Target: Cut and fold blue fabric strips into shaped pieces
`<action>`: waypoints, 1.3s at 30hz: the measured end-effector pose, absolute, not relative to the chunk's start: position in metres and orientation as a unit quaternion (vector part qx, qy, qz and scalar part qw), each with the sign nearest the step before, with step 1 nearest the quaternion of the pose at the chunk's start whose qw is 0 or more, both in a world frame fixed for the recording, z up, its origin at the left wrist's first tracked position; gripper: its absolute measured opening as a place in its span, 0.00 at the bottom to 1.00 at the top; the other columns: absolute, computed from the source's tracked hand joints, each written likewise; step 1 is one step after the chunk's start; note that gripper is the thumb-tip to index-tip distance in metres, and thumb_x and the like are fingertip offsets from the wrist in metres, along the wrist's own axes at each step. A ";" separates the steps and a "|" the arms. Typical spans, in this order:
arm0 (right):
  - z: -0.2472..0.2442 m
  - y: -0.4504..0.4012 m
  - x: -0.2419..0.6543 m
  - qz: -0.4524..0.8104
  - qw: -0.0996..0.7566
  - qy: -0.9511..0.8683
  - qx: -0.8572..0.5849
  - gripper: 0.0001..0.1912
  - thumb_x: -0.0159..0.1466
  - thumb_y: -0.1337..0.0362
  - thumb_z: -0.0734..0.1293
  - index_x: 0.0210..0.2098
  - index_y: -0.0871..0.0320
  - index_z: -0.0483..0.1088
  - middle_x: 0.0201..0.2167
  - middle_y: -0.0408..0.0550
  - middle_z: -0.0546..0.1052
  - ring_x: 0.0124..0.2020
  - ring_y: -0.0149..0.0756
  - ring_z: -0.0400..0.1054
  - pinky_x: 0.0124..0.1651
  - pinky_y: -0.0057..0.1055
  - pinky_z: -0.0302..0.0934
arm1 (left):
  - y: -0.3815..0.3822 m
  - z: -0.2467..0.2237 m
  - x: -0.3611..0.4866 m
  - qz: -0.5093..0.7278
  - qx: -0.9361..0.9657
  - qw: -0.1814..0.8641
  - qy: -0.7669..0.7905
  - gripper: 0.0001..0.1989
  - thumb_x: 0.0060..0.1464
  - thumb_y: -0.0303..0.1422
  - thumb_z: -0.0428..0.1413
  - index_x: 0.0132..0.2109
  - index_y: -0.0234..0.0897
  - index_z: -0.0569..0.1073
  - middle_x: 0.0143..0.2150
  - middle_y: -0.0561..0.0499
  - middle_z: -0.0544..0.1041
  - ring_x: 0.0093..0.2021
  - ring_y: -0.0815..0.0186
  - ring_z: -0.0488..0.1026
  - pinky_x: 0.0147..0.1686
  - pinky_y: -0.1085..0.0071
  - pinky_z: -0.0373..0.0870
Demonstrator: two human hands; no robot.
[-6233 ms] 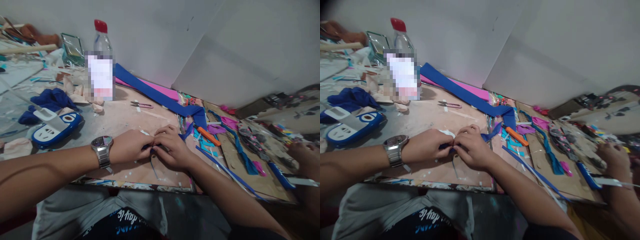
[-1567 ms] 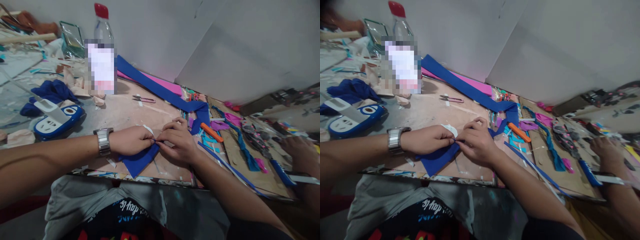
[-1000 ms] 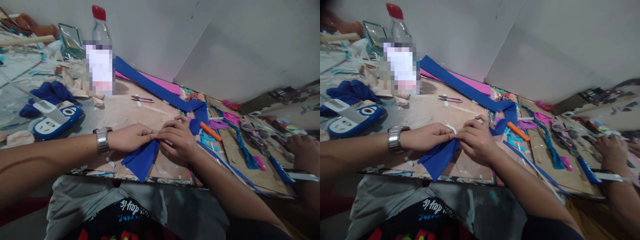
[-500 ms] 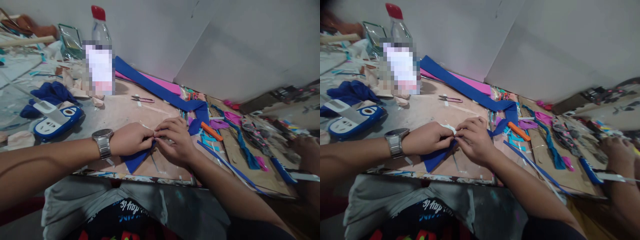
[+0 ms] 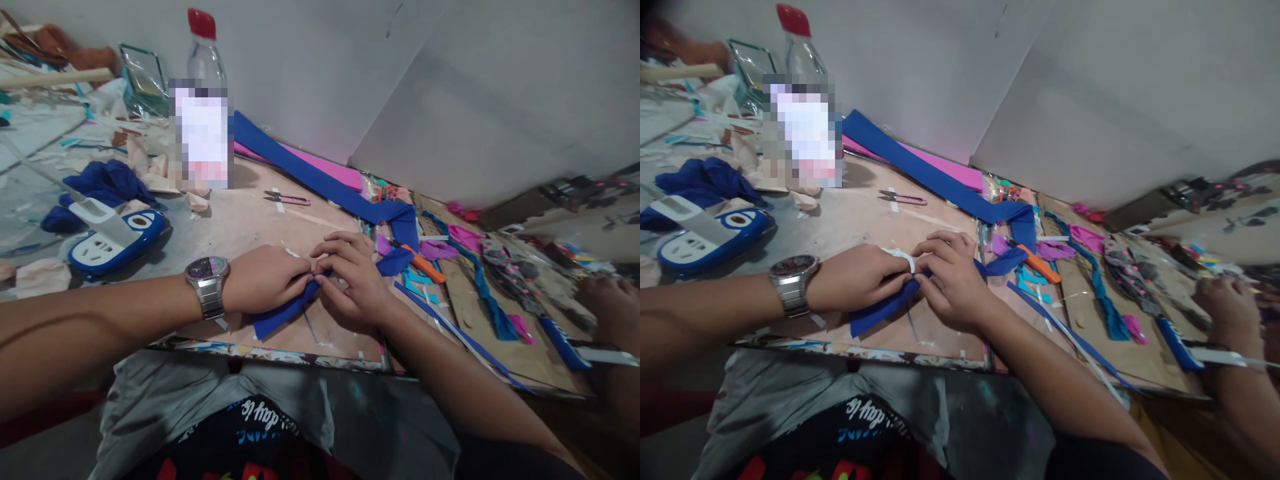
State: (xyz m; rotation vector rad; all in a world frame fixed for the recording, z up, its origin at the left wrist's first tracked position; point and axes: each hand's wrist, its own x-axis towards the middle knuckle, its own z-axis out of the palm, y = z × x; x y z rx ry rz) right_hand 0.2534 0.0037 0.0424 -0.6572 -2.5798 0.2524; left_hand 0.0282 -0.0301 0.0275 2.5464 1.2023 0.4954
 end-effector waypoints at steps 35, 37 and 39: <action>0.039 0.012 0.254 0.079 0.267 -0.939 -0.202 0.03 0.69 0.65 0.70 0.40 0.53 0.78 0.32 0.41 0.83 0.41 0.40 0.75 0.56 0.47 0.52 | -0.027 0.034 0.025 0.247 0.789 0.423 0.371 0.11 0.62 0.27 0.51 0.35 0.35 0.77 0.29 0.53 0.79 0.27 0.70 0.73 0.30 0.74 0.66; 0.039 0.012 0.255 0.070 0.275 -0.940 -0.192 0.03 0.68 0.65 0.71 0.41 0.52 0.79 0.32 0.41 0.83 0.41 0.40 0.74 0.56 0.47 0.53 | -0.028 0.034 0.026 0.230 0.728 0.528 0.371 0.11 0.60 0.26 0.50 0.36 0.35 0.77 0.30 0.52 0.80 0.27 0.70 0.75 0.29 0.75 0.68; 0.039 0.012 0.256 0.062 0.281 -0.941 -0.178 0.05 0.68 0.66 0.71 0.42 0.51 0.79 0.33 0.42 0.83 0.41 0.40 0.74 0.55 0.47 0.53 | -0.030 0.033 0.027 0.208 0.645 0.632 0.377 0.12 0.59 0.26 0.48 0.38 0.35 0.77 0.32 0.51 0.81 0.27 0.69 0.77 0.28 0.75 0.72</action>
